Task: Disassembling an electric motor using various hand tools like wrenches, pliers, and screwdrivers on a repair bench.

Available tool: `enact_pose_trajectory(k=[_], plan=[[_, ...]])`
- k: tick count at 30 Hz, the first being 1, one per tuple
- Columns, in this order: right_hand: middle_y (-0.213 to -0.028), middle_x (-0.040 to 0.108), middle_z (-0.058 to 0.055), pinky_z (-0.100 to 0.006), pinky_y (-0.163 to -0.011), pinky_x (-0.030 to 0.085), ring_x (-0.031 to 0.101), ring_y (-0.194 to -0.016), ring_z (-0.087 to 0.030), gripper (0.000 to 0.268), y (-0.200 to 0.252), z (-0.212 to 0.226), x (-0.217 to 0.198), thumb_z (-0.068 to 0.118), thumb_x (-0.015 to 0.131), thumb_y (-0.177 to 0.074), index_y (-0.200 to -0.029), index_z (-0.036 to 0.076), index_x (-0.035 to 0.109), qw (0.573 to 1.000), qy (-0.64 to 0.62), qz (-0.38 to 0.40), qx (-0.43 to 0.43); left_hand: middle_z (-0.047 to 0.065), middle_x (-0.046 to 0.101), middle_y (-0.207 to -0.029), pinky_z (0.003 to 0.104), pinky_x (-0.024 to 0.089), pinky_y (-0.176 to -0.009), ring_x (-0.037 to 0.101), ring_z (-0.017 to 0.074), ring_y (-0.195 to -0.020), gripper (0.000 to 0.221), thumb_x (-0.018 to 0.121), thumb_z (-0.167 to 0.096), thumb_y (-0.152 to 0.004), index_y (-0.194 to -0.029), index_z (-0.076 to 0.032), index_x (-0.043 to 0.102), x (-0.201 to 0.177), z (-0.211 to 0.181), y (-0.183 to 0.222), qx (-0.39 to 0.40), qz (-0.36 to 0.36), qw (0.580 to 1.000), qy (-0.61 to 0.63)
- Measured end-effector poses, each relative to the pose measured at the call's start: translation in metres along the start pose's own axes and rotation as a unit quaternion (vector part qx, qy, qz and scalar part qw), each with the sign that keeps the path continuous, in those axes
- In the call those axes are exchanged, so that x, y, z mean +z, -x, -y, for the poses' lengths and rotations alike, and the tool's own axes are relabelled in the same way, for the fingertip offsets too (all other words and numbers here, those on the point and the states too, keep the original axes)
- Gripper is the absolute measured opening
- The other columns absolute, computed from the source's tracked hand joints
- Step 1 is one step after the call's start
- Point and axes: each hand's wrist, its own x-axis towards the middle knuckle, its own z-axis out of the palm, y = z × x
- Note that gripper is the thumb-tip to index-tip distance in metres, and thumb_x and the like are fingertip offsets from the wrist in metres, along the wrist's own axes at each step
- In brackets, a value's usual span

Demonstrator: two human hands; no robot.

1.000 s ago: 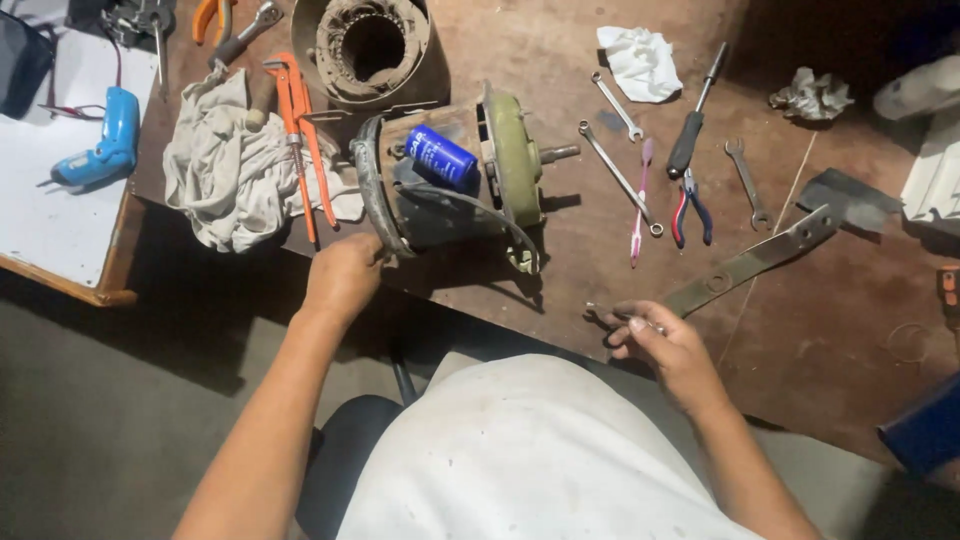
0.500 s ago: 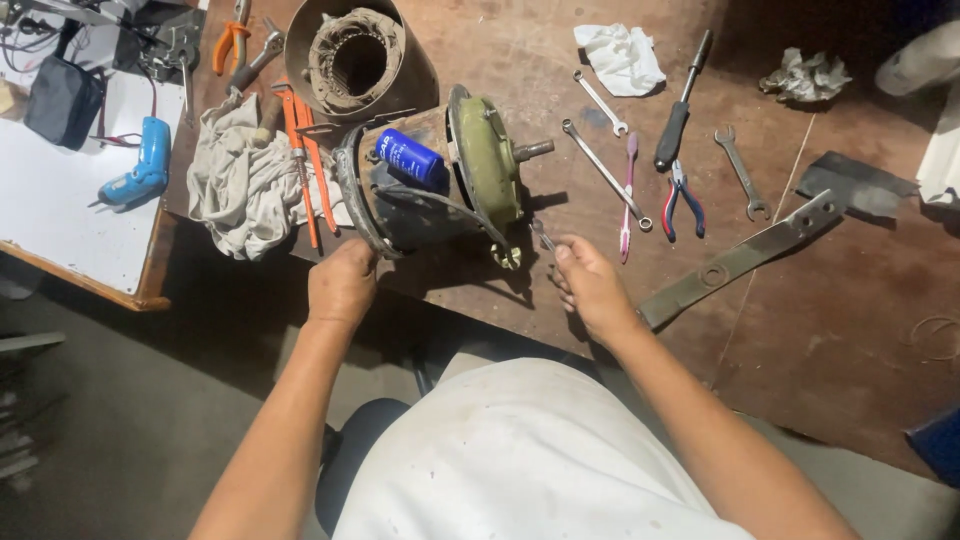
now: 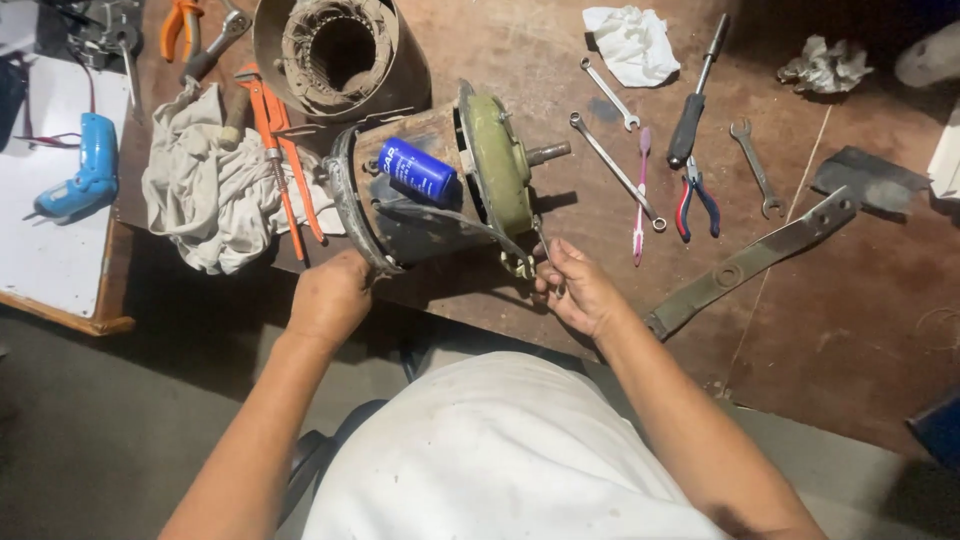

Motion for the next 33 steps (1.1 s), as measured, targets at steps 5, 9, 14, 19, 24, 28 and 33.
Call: enact_pose_trajectory(k=[5, 9, 14, 19, 24, 28, 33], plan=[[-0.057, 0.047, 0.007, -0.037, -0.073, 0.065, 0.071, -0.063, -0.019, 0.032, -0.002, 0.009, -0.003, 0.051, 0.075, -0.116, -0.118, 0.02, 0.078, 0.999, -0.019, 0.029, 0.013, 0.003, 0.079, -0.078, 0.045, 0.067, -0.076, 0.086, 0.0309, -0.087, 0.025, 0.059, -0.022, -0.113, -0.093, -0.019, 0.073, -0.014, 0.015, -0.011, 0.065, 0.046, 0.997, -0.012], [-0.053, 0.044, 0.007, -0.039, -0.069, 0.066, 0.065, -0.058, -0.018, 0.033, 0.016, 0.016, 0.006, 0.048, 0.072, -0.118, -0.117, 0.016, 0.079, 0.997, -0.054, 0.051, -0.001, 0.014, 0.083, -0.083, 0.051, 0.067, -0.082, 0.086, 0.0403, -0.095, 0.03, 0.06, -0.022, -0.114, -0.093, -0.012, 0.078, -0.043, 0.015, -0.026, 0.083, 0.155, 0.984, 0.043], [-0.054, 0.047, 0.006, -0.038, -0.067, 0.065, 0.065, -0.057, -0.016, 0.036, 0.025, 0.012, 0.011, 0.051, 0.073, -0.117, -0.115, 0.015, 0.079, 0.999, -0.03, 0.033, -0.021, 0.027, 0.087, -0.097, 0.059, 0.066, -0.095, 0.083, 0.0514, -0.108, 0.044, 0.064, -0.035, -0.114, -0.099, -0.001, 0.087, -0.083, 0.008, -0.051, 0.027, 0.293, 0.944, 0.149], [-0.061, 0.054, 0.003, -0.033, -0.065, 0.06, 0.065, -0.058, -0.015, 0.035, 0.017, 0.003, 0.014, 0.055, 0.075, -0.115, -0.107, 0.021, 0.075, 0.997, 0.058, -0.03, -0.047, 0.029, 0.089, -0.099, 0.057, 0.066, -0.099, 0.085, 0.052, -0.109, 0.049, 0.068, -0.041, -0.114, -0.102, 0.0, 0.092, -0.091, 0.009, -0.059, -0.003, 0.345, 0.923, 0.17], [-0.067, 0.054, -0.005, -0.029, -0.051, 0.048, 0.057, -0.056, -0.017, 0.039, 0.035, 0.002, 0.03, 0.042, 0.054, -0.13, -0.12, 0.014, 0.079, 0.899, 0.321, -0.171, -0.245, 0.027, 0.09, -0.1, 0.06, 0.065, -0.101, 0.084, 0.0527, -0.111, 0.05, 0.066, -0.04, -0.117, -0.1, -0.002, 0.093, -0.092, 0.004, -0.055, 0.039, 0.323, 0.93, 0.17], [-0.067, 0.064, -0.012, -0.044, -0.065, 0.057, 0.062, -0.063, -0.028, 0.039, 0.045, 0.001, 0.042, 0.043, 0.053, -0.131, -0.123, 0.017, 0.079, 0.799, 0.474, -0.213, -0.302, 0.02, 0.092, -0.095, 0.056, 0.067, -0.098, 0.087, 0.0469, -0.106, 0.048, 0.068, -0.042, -0.117, -0.099, -0.005, 0.093, -0.087, 0.011, -0.048, 0.039, 0.312, 0.931, 0.185], [-0.061, 0.047, -0.003, -0.029, -0.045, 0.047, 0.049, -0.048, -0.015, 0.046, 0.043, -0.003, 0.048, 0.048, 0.043, -0.131, -0.125, 0.015, 0.075, 0.89, 0.332, -0.173, -0.26, 0.022, 0.091, -0.101, 0.058, 0.066, -0.103, 0.084, 0.05, -0.111, 0.045, 0.067, -0.042, -0.118, -0.106, -0.007, 0.093, -0.091, 0.012, -0.049, 0.046, 0.303, 0.932, 0.195]])
